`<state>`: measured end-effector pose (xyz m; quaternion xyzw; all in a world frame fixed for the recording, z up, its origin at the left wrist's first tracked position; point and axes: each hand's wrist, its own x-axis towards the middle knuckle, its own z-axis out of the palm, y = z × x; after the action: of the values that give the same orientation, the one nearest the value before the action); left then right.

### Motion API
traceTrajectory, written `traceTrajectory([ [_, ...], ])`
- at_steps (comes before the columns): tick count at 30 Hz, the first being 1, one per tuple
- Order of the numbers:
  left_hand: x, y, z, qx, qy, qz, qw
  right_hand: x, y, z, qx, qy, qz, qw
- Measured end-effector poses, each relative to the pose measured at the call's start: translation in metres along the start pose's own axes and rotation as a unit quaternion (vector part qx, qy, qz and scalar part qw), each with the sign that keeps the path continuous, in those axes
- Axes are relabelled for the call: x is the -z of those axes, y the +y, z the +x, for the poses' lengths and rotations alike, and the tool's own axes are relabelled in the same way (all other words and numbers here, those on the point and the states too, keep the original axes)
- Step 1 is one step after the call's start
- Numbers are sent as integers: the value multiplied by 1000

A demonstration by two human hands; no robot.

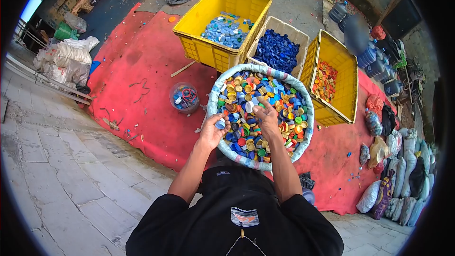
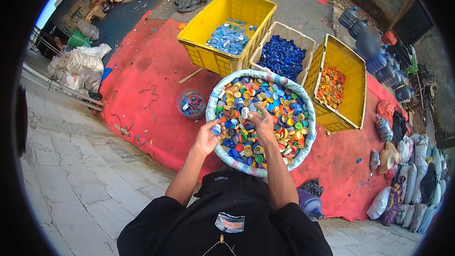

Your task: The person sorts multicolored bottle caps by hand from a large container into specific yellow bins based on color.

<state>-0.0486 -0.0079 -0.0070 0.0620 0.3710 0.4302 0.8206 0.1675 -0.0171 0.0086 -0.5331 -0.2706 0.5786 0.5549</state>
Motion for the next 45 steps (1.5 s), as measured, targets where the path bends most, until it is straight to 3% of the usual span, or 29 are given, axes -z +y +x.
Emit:
traceTrajectory([
  [1,-4,-1,-1,6,-8,-4,1000,5,-2,-6,-30,-39,133,990],
  [3,-17,-4,-5,21,-21,-6,1000,15,-3,-18,-48,-151,361,919],
  [7,-43,-15,-15,37,-86,39,995,23,5,-44,-47,-183,475,860],
  [8,-49,-19,-17,33,-107,58,992,29,13,-47,-59,-192,471,859],
  [11,-69,-34,-24,47,-131,71,988,18,-2,-70,-126,-67,460,877],
  [14,-79,-47,-30,79,-141,72,984,35,20,-74,-143,-92,520,837],
  [18,-71,-66,-28,111,-139,51,983,43,21,-85,-157,-63,481,860],
  [20,-74,-72,-33,121,-127,33,984,49,26,-89,-146,-87,507,845],
  [30,-76,-105,-48,116,-95,33,988,79,35,-112,-179,-97,588,783],
  [36,-73,-123,-52,118,-59,3,991,87,43,-114,-204,-92,560,797],
  [38,-74,-119,-48,106,-36,-7,994,85,43,-112,-188,-86,595,777],
  [45,-72,-66,-20,102,2,-57,993,35,10,-91,-166,36,491,855],
])
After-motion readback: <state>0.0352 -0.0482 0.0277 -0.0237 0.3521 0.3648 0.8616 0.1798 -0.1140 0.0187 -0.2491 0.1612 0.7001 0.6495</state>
